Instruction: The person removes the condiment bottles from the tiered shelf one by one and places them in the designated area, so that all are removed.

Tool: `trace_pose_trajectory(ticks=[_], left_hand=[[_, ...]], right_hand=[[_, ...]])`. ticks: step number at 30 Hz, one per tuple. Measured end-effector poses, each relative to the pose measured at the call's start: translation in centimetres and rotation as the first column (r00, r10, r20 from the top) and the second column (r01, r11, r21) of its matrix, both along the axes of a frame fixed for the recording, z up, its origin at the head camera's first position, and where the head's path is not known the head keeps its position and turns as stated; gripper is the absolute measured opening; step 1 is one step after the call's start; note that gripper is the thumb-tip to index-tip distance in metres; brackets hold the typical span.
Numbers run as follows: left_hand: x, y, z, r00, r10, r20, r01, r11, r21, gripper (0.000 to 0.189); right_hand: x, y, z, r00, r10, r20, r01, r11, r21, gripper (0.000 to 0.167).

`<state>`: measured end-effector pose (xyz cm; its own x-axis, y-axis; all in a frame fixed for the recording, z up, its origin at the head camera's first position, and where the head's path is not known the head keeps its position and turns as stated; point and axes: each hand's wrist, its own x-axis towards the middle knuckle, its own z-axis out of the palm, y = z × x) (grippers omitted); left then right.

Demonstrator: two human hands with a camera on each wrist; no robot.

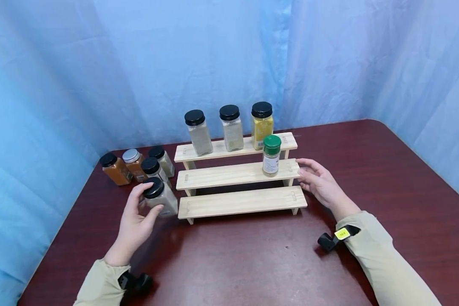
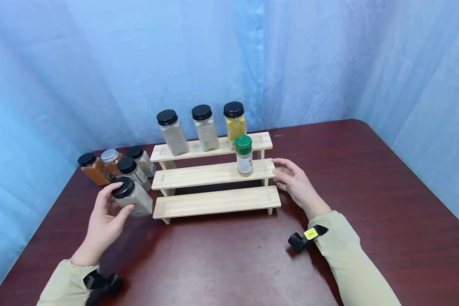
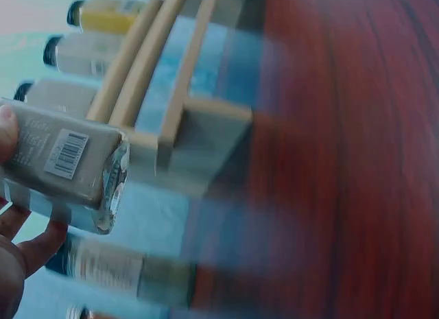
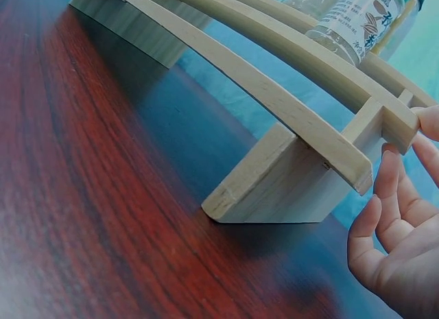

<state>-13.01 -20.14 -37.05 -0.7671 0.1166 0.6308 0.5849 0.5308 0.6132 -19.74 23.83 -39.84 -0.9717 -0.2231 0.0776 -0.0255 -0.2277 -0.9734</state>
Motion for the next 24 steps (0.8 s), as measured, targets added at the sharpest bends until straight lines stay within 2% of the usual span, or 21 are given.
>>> trace_pose_trajectory(ticks=[6,12,16,21,24], left_hand=[[0.7,-2.6,-0.5,0.987,0.147,0.062,-0.147,0.989,-0.008,0.064],[0.9,-4.7,-0.5,0.958,0.261,0.119,-0.262,0.965,-0.011,0.064],[0.6,-5.8,-0.6,0.927,0.325,0.188,-0.328,0.945,-0.017,0.066],[0.2,-6.7,-1.0,0.87,0.402,0.285,-0.404,0.913,-0.053,0.067],[-0.1,-7.1,-1.2,0.849,0.418,0.322,-0.426,0.903,-0.048,0.067]], right_hand=[[-0.1,-0.1,0.1,1.0,0.007,0.002,-0.007,1.0,-0.003,0.023],[0.0,0.0,0.1,1.0,-0.012,0.002,0.012,1.0,0.021,0.023],[0.1,0.1,0.0,1.0,-0.012,-0.002,0.012,1.0,0.014,0.023],[0.0,0.1,0.0,1.0,-0.006,0.0,0.006,1.0,0.002,0.024],[0.0,0.1,0.0,1.0,-0.007,0.005,0.007,1.0,0.009,0.023]])
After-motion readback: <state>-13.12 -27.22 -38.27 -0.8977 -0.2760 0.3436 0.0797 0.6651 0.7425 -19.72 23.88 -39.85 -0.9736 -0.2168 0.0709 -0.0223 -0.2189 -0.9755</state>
